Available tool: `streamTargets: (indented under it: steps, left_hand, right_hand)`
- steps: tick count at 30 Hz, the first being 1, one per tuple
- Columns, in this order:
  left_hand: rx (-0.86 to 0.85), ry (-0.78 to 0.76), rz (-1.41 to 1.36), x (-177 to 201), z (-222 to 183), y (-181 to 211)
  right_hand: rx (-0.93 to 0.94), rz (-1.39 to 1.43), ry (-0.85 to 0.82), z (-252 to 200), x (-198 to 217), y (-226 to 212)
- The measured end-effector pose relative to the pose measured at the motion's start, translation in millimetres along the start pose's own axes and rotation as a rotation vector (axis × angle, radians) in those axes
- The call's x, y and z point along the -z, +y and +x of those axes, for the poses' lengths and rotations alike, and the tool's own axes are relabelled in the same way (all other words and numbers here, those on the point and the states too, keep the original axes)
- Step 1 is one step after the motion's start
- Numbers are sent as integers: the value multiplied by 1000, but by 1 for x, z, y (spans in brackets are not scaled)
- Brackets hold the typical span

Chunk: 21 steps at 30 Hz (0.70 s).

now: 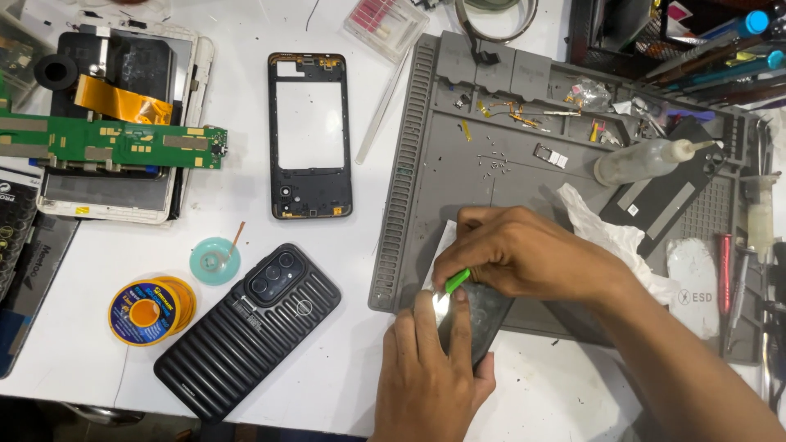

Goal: Using a plastic prying tool and a thin card to remove the back cover of a smartphone at a repair bench.

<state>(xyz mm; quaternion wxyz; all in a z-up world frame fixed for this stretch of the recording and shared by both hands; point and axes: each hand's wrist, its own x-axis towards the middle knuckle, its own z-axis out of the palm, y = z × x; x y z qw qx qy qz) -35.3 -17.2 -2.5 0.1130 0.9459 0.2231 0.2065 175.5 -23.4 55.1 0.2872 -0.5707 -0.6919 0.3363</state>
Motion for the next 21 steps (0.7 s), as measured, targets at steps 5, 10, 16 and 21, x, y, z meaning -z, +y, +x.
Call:
streamTargets:
  steps: [5,10,16,21]
  left_hand:
    - [1,-5,5,1,1,-2]
    - [8,-128,4,7,3,-6]
    - [-42,-191,3,-5,23,-2]
    - [-48,-147,28,-12,20,2]
  right_hand:
    - [2,59,132,-13,-3,-16]
    - [-517,-19,736,-34,-11,-8]
    - [-611,-127,848,-50,-49,-9]
    - [-534,-161,865,-52,-55,-7]
